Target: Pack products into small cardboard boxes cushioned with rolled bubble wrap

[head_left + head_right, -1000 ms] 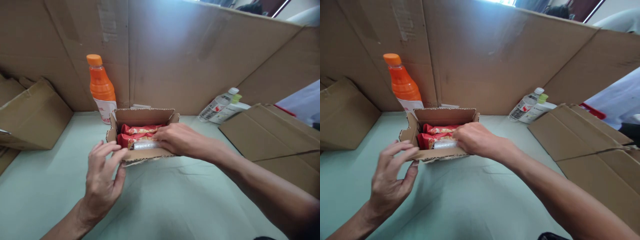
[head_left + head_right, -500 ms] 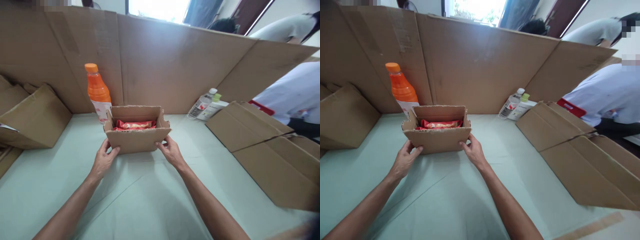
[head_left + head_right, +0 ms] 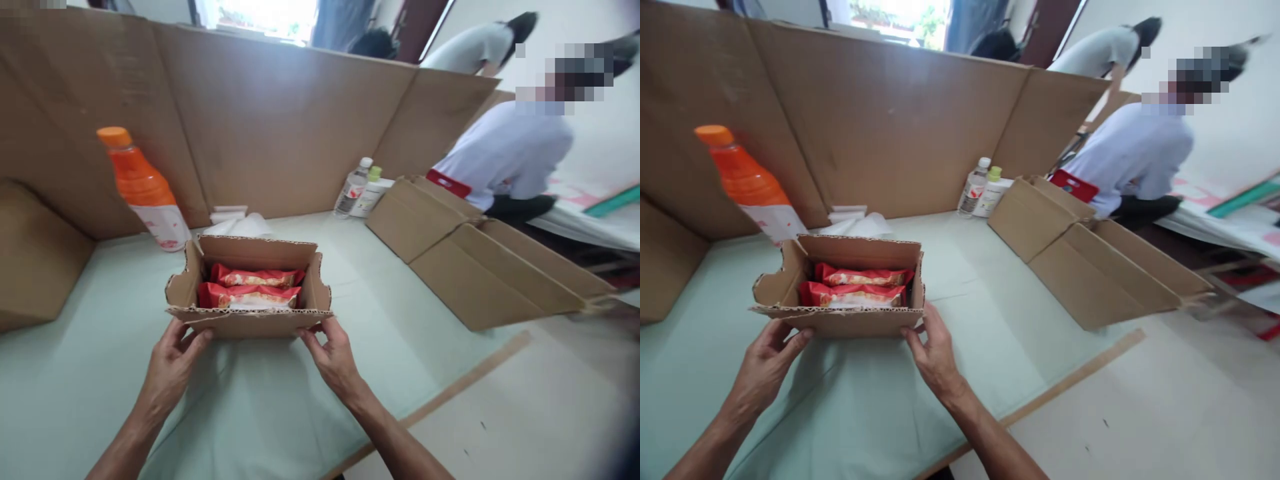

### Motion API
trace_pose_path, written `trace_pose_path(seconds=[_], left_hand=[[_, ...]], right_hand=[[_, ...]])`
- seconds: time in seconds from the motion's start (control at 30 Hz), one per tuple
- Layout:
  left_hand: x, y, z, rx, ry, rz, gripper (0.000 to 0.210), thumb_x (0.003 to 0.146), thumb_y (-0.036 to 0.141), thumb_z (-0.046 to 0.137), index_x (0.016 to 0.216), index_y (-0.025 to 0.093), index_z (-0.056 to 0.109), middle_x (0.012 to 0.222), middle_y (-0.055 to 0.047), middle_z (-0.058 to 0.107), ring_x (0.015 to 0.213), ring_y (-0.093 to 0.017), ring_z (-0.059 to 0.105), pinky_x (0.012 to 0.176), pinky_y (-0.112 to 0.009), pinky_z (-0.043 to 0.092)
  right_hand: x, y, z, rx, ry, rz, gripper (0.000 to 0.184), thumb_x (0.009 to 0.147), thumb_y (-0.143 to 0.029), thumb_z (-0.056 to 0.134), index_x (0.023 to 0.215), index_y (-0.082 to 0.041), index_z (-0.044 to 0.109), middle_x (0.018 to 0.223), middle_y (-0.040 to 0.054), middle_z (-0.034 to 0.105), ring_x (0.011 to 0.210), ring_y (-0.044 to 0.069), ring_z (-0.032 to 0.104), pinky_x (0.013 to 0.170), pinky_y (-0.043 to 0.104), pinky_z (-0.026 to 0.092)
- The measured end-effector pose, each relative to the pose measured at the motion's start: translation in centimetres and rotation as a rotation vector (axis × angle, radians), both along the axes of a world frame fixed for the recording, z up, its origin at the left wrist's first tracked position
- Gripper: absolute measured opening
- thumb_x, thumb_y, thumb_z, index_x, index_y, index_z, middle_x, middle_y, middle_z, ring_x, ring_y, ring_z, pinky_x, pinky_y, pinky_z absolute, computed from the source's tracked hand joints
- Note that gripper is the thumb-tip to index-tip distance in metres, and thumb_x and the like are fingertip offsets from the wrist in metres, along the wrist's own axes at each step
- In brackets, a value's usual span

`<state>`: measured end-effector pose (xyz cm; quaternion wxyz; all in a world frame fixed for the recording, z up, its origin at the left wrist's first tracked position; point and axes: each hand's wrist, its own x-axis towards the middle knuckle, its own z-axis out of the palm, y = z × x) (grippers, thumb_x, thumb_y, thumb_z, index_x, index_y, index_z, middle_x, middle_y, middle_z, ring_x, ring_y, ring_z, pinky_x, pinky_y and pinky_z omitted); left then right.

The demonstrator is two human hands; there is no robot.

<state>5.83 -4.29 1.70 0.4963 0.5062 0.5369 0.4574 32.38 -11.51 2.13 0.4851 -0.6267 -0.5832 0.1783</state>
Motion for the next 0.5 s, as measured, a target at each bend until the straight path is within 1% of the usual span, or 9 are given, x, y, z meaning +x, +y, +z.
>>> trace_pose_path(seconds=[0.07, 0.13, 0.23, 0.3, 0.37, 0.4, 0.47, 0.5], left_hand=[[2.4, 0.7, -0.3, 0.001, -0.038, -0.074, 0.053, 0.072, 0.05, 0.078, 0.112, 0.02, 0.062, 0.114, -0.008, 0.07, 0.116, -0.028, 0.062, 0.096, -0.037, 0.053], [6.2, 1.6, -0.5, 0.008, -0.096, -0.178, 0.052, 0.073, 0.048, 0.077, 0.114, 0.019, 0.061, 0.116, -0.009, 0.069, 0.115, -0.027, 0.063, 0.094, -0.035, 0.052], [13.3, 3.8, -0.5, 0.052, -0.174, -0.363, 0.049, 0.075, 0.041, 0.072, 0.117, 0.018, 0.061, 0.122, -0.01, 0.068, 0.115, -0.025, 0.062, 0.096, -0.035, 0.051], [18.5, 6.1, -0.4, 0.074, -0.205, -0.458, 0.047, 0.075, 0.033, 0.07, 0.118, 0.017, 0.061, 0.123, -0.009, 0.068, 0.116, -0.025, 0.061, 0.098, -0.035, 0.049], [23.8, 8.7, -0.5, 0.072, -0.203, -0.491, 0.046, 0.074, 0.023, 0.069, 0.119, 0.017, 0.062, 0.121, -0.008, 0.069, 0.114, -0.024, 0.062, 0.1, -0.035, 0.048], [26.4, 9.9, -0.7, 0.062, -0.194, -0.483, 0.046, 0.074, 0.019, 0.069, 0.12, 0.017, 0.062, 0.12, -0.008, 0.069, 0.113, -0.023, 0.062, 0.102, -0.036, 0.047], [31.2, 11.9, -1.4, 0.027, -0.162, -0.42, 0.047, 0.077, 0.016, 0.07, 0.123, 0.015, 0.06, 0.124, -0.011, 0.067, 0.116, -0.025, 0.061, 0.105, -0.041, 0.045], [33.3, 12.5, -1.9, 0.009, -0.145, -0.38, 0.047, 0.08, 0.018, 0.07, 0.125, 0.015, 0.058, 0.128, -0.012, 0.064, 0.119, -0.026, 0.059, 0.106, -0.045, 0.044]], right_hand=[[2.1, -0.3, -0.1, 0.008, -0.017, -0.057, 0.03, 0.089, -0.028, 0.058, 0.118, -0.022, 0.063, 0.105, 0.0085, 0.069, 0.086, 0.022, 0.066, 0.071, 0.035, 0.059], [5.2, -1.3, -0.3, 0.007, -0.037, -0.149, 0.023, 0.089, -0.03, 0.059, 0.109, -0.021, 0.064, 0.098, 0.0071, 0.069, 0.081, 0.021, 0.065, 0.071, 0.035, 0.059], [10.3, -2.9, -1.0, -0.006, -0.066, -0.307, 0.02, 0.09, -0.034, 0.06, 0.103, -0.02, 0.063, 0.092, 0.0066, 0.069, 0.078, 0.02, 0.064, 0.069, 0.034, 0.058], [13.6, -3.3, -1.7, 0.008, -0.088, -0.403, 0.025, 0.091, -0.036, 0.06, 0.108, -0.018, 0.063, 0.097, 0.0085, 0.069, 0.083, 0.021, 0.065, 0.073, 0.036, 0.058], [16.5, -2.9, -2.7, 0.05, -0.092, -0.491, 0.035, 0.09, -0.038, 0.061, 0.118, -0.017, 0.061, 0.107, 0.011, 0.069, 0.091, 0.022, 0.066, 0.077, 0.037, 0.059], [17.8, -2.6, -3.3, 0.08, -0.078, -0.528, 0.043, 0.089, -0.039, 0.062, 0.126, -0.017, 0.059, 0.114, 0.0122, 0.068, 0.094, 0.022, 0.066, 0.078, 0.037, 0.059], [19.9, -1.5, -4.5, 0.138, -0.021, -0.581, 0.058, 0.086, -0.041, 0.066, 0.139, -0.019, 0.052, 0.128, 0.0135, 0.063, 0.1, 0.022, 0.066, 0.077, 0.036, 0.061], [20.8, -0.9, -5.1, 0.16, 0.015, -0.594, 0.065, 0.084, -0.042, 0.068, 0.142, -0.021, 0.048, 0.132, 0.0138, 0.061, 0.101, 0.022, 0.067, 0.075, 0.036, 0.061]])
